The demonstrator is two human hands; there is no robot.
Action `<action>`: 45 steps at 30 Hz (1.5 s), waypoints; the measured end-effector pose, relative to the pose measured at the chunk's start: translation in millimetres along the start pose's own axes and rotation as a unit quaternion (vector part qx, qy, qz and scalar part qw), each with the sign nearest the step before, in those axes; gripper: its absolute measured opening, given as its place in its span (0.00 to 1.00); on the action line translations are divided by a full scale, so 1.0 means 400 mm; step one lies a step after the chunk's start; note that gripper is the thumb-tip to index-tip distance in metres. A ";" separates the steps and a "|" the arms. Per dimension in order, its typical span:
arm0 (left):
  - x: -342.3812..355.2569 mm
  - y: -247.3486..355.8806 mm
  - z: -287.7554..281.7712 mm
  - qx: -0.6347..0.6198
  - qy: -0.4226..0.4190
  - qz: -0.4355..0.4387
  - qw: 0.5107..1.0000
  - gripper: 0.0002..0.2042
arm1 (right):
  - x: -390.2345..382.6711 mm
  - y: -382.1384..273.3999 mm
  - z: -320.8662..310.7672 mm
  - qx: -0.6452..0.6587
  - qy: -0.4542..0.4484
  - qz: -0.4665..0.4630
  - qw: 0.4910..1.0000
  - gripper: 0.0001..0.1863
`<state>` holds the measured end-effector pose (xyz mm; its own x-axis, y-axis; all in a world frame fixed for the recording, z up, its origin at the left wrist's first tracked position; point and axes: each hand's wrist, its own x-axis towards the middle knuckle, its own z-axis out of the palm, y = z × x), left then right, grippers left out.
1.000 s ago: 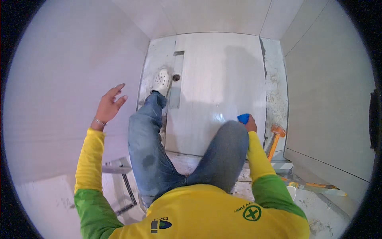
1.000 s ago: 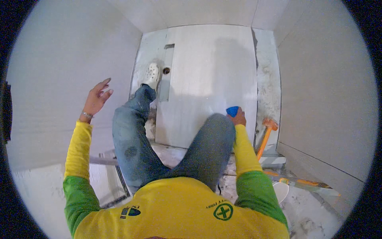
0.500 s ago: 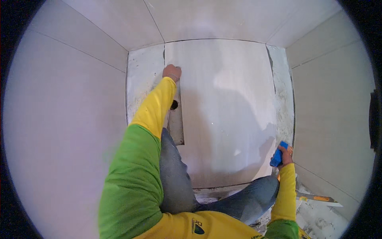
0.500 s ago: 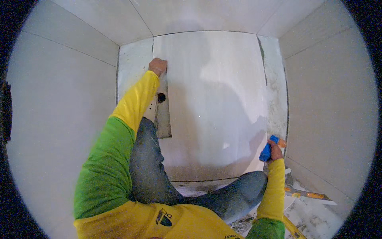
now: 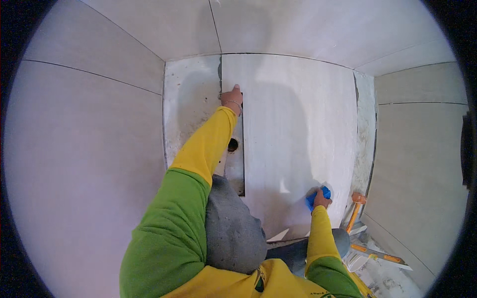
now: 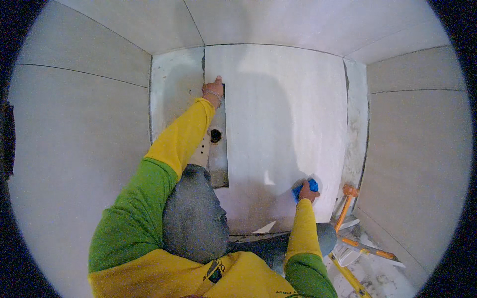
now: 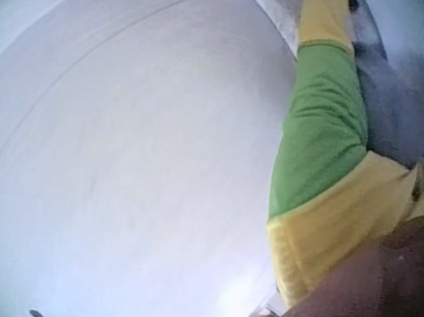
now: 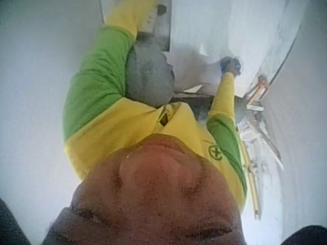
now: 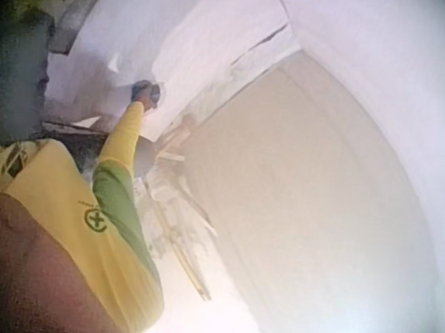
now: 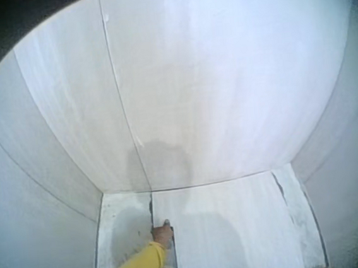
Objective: Laying and leveling floor tiles and opening a bag of mortar in a room under renovation.
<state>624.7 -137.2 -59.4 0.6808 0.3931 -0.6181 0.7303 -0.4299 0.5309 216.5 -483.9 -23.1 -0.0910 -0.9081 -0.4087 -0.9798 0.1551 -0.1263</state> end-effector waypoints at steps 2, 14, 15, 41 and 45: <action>-0.001 -0.001 0.007 -0.046 0.015 -0.026 0.998 0.31 | -0.006 -0.008 0.003 0.038 -0.004 -0.021 0.999 0.55; -0.055 0.034 -0.023 -0.263 -0.018 -0.102 0.959 0.23 | -0.029 -0.055 0.015 0.035 0.013 0.035 0.999 0.51; -0.060 0.031 -0.029 -0.191 -0.046 -0.041 0.980 0.21 | -0.021 -0.052 0.022 0.031 0.009 0.026 0.999 0.51; 0.050 -0.062 0.043 -0.113 -0.024 0.012 0.993 0.35 | -0.028 -0.108 0.012 0.067 0.005 0.073 0.995 0.55; 0.040 -0.043 0.014 -0.125 -0.056 -0.013 0.991 0.37 | -0.036 -0.105 0.010 0.043 0.033 0.066 0.996 0.55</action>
<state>622.8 -127.8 -81.8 0.6613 0.3035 -0.6860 0.7482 -0.2009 0.6324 259.7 -475.8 -15.5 -0.2321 -0.9009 -0.3667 -0.9401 0.3046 -0.1531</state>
